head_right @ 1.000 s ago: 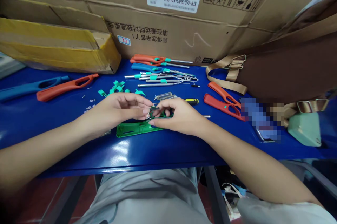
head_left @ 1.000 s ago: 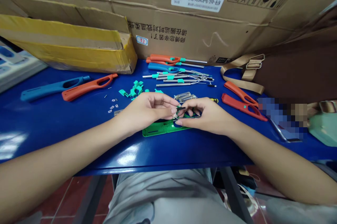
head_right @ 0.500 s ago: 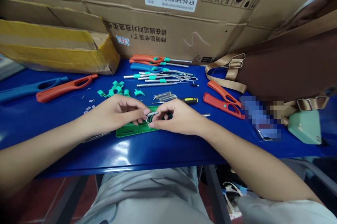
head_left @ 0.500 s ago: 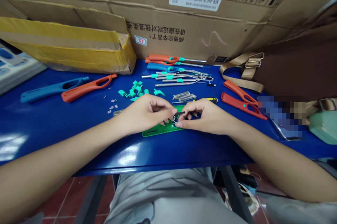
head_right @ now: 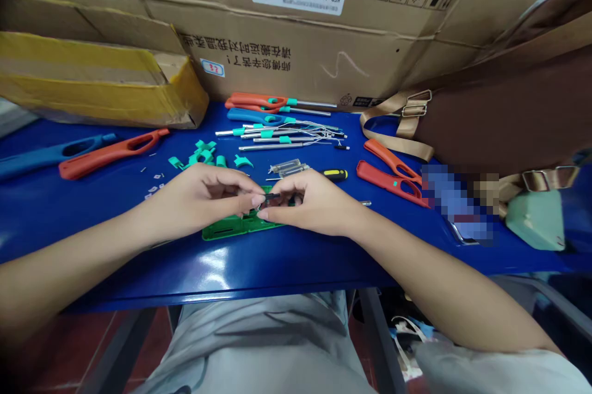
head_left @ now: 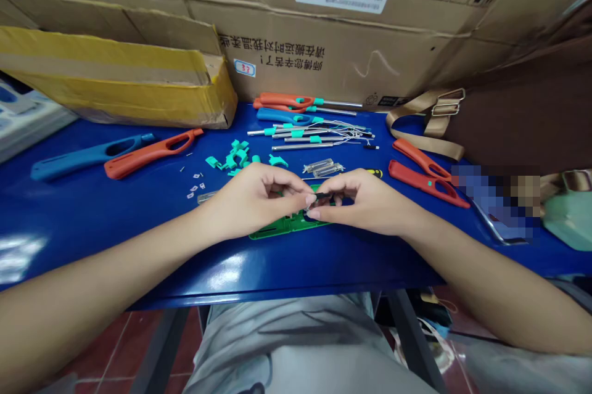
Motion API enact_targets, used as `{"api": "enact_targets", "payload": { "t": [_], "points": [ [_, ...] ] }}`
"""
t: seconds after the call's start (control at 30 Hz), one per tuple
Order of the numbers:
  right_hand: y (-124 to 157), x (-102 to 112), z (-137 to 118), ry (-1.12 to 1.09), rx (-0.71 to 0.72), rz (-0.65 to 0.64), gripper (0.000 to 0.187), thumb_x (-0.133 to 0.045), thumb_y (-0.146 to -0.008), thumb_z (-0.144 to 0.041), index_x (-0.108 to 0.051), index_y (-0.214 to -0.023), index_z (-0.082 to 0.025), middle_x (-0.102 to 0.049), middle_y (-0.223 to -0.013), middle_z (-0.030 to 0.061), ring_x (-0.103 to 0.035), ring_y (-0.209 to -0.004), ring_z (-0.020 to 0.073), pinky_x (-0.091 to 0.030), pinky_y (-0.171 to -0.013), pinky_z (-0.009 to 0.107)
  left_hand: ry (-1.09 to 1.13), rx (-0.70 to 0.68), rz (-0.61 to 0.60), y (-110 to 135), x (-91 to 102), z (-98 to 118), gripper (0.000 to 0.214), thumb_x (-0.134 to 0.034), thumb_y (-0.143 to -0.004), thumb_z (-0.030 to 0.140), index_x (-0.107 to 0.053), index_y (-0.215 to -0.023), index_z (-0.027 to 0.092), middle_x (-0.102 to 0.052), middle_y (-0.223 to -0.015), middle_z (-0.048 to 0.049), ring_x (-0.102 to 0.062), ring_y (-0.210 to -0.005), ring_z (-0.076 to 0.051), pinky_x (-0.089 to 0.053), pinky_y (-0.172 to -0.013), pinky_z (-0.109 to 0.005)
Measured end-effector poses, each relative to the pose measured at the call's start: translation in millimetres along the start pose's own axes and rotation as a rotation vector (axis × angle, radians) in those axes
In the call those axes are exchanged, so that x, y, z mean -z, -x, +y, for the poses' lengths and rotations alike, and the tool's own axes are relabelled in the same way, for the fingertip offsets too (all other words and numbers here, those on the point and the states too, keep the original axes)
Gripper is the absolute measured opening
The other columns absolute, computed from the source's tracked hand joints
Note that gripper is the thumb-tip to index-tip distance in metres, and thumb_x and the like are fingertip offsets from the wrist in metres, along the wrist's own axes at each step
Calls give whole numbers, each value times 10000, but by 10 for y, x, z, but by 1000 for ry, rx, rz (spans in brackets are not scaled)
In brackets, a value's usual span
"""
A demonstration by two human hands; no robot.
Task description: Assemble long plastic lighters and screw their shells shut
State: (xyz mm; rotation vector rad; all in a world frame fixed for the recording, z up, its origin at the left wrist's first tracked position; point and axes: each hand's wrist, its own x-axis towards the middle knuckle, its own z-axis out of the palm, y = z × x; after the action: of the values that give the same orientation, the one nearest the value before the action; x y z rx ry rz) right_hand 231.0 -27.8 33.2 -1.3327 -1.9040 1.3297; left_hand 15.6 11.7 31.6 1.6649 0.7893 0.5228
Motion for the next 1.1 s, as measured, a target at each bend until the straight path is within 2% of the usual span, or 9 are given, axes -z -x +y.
{"api": "enact_targets", "payload": {
  "t": [0.17, 0.27, 0.37, 0.57, 0.87, 0.97, 1.1],
  "points": [
    [-20, -20, 26, -87, -53, 39, 251, -826, -758, -385, -771, -795, -143, -662, -671, -11, -519, -606, 100, -384, -560, 242, -268, -248, 100, 44, -38, 8, 152, -700, -894, 268, -796, -872, 153, -757, -819, -40, -687, -725, -138, -538, -665, -230],
    [-44, -37, 60, -206, -101, 41, 243, -884, -686, -357, -777, -756, -150, -709, -686, -5, -568, -622, 106, -422, -579, 236, -451, -402, 144, 67, -45, -4, 142, -679, -915, 230, -797, -890, 156, -741, -804, -30, -672, -699, -122, -523, -651, -224],
    [-53, -48, 68, -276, -124, 45, 225, -907, -648, -318, -785, -735, -149, -749, -706, 11, -612, -633, 114, -456, -599, 238, -527, -474, 199, 74, -51, -26, 128, -674, -919, 198, -792, -906, 150, -739, -797, -20, -669, -690, -107, -514, -644, -201],
    [-43, -70, 46, -280, -105, 107, 201, -914, -630, -285, -809, -749, -161, -774, -713, 22, -657, -646, 126, -495, -618, 242, -504, -433, 271, 74, -62, -55, 110, -696, -906, 205, -783, -870, 150, -750, -794, -4, -670, -673, -93, -513, -628, -173],
    [-33, -64, 28, -147, 2, 154, 127, -854, -720, -289, -813, -756, -174, -783, -713, 24, -687, -641, 143, -514, -590, 240, -533, -391, 244, 81, -48, -50, 118, -684, -902, 198, -790, -863, 165, -743, -765, 5, -659, -647, -97, -497, -591, -192],
    [-19, -72, 32, -35, 40, 151, 111, -796, -785, -287, -812, -779, -177, -782, -726, 23, -696, -649, 144, -518, -584, 237, -518, -380, 251, 70, -52, -71, 113, -689, -897, 203, -794, -869, 173, -751, -780, 8, -668, -662, -97, -502, -606, -191],
    [8, -126, 58, 230, 214, 277, 70, -757, -822, -223, -796, -813, -166, -765, -741, 18, -680, -657, 129, -513, -617, 236, -389, -258, 249, 46, -63, -111, 115, -701, -888, 243, -797, -856, 190, -762, -752, 23, -675, -635, -100, -502, -567, -183]
  ]
}}
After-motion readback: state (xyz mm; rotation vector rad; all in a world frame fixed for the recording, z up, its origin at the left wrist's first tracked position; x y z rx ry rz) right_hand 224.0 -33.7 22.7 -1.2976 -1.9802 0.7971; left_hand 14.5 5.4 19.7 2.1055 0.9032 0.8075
